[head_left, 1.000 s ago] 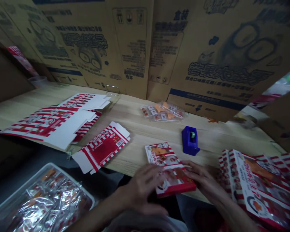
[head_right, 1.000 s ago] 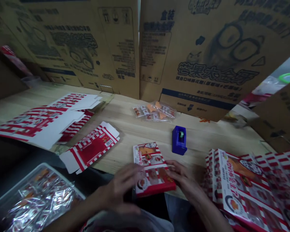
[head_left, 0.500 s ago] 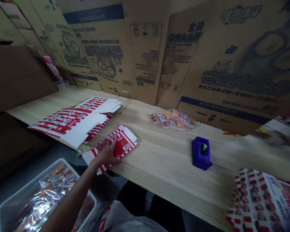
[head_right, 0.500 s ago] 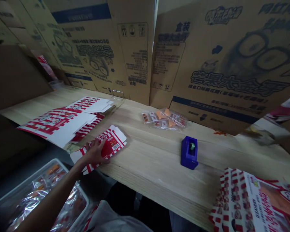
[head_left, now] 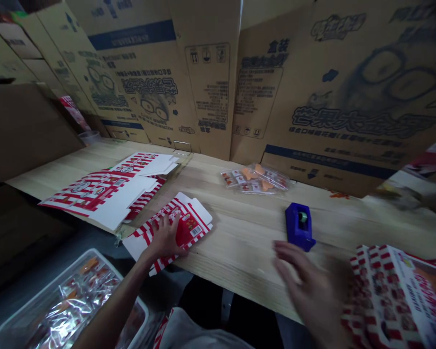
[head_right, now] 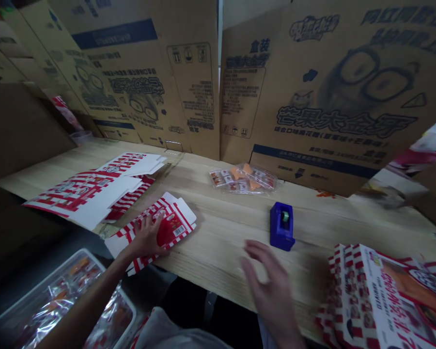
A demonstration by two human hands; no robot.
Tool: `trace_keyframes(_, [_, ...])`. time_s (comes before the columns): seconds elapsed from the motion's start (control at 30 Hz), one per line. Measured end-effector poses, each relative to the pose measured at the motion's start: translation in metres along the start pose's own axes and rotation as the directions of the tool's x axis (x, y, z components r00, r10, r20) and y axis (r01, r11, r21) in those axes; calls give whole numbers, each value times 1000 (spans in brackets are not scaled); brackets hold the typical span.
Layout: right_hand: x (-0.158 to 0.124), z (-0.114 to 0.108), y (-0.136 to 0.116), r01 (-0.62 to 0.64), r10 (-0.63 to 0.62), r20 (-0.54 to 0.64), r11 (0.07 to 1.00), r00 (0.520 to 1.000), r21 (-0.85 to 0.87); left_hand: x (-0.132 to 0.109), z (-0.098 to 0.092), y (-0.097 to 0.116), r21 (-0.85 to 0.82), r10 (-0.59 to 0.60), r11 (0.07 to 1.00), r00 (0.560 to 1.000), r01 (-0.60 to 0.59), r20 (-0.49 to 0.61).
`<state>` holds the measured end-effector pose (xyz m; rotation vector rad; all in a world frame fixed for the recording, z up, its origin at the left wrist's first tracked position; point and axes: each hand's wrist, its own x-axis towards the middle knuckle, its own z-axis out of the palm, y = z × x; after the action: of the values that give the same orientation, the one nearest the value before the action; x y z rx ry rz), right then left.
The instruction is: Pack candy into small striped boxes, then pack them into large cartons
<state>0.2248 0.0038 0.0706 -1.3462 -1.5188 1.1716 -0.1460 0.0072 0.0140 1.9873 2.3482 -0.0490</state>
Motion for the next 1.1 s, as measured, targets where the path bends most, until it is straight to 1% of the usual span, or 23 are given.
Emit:
trace_keyframes(0.03, [3, 22, -1, 114, -113, 19, 993, 993, -43, -5, -3, 9, 15, 16, 1000, 999, -15, -48])
trace_keyframes(0.07, [9, 43, -1, 205, -198, 112, 977, 974, -56, -10, -6, 18, 27, 39, 999, 995, -36, -96])
trace_keyframes(0.1, [18, 63, -1, 267, -252, 190, 962, 949, -53, -14, -9, 26, 34, 67, 997, 989, -63, -132])
trace_keyframes(0.13, [30, 81, 1, 306, -283, 237, 950, 929, -65, -18, -10, 35, 34, 96, 995, 984, -92, -148])
trace_keyframes(0.17, [42, 95, 3, 319, -281, 270, 942, 921, -108, -21, -9, 43, 29, 123, 992, 983, -121, -139])
trace_keyframes(0.2, [54, 105, 6, 313, -255, 288, 933, 923, -176, -24, -8, 50, 19, 146, 989, 983, -144, -113])
trace_keyframes(0.27, [73, 117, 11, 269, -164, 303, 897, 939, -350, -29, -1, 63, -4, 177, 984, 983, -178, -47])
trace_keyframes(0.37, [85, 118, 18, 163, 21, 310, 815, 950, -556, -36, 14, 80, -61, 247, 968, 969, -245, 28])
trace_keyframes(0.47, [85, 114, 27, 79, 118, 271, 782, 955, -618, -41, 28, 92, -144, 276, 954, 958, -263, 75])
trace_keyframes(0.53, [81, 112, 32, 35, 154, 248, 783, 956, -620, -43, 35, 97, -178, 281, 948, 956, -263, 84])
trace_keyframes(0.6, [77, 111, 35, 12, 166, 223, 777, 960, -629, -43, 40, 100, -190, 295, 942, 953, -278, 68])
trace_keyframes(0.7, [73, 109, 37, 24, 99, 151, 759, 984, -650, -45, 46, 104, -195, 307, 935, 951, -295, 33])
trace_keyframes(0.73, [73, 108, 38, 2, 103, 132, 781, 986, -624, -46, 47, 105, -198, 310, 933, 950, -300, 23])
trace_keyframes(0.8, [77, 104, 40, -100, 180, 113, 860, 977, -501, -48, 48, 106, -200, 314, 931, 949, -306, 9])
trace_keyframes(0.83, [79, 102, 42, -159, 226, 115, 894, 967, -420, -49, 48, 107, -200, 317, 930, 948, -309, 6])
trace_keyframes(0.9, [86, 98, 45, -245, 292, 145, 931, 946, -272, -50, 47, 109, -195, 324, 929, 946, -314, 19])
trace_keyframes(1.03, [92, 91, 48, -330, 328, 271, 943, 905, -41, -51, 40, 114, -168, 338, 931, 939, -325, 58])
trace_keyframes(1.1, [90, 88, 47, -378, 331, 336, 922, 882, 83, -53, 36, 118, -148, 335, 934, 941, -326, 40])
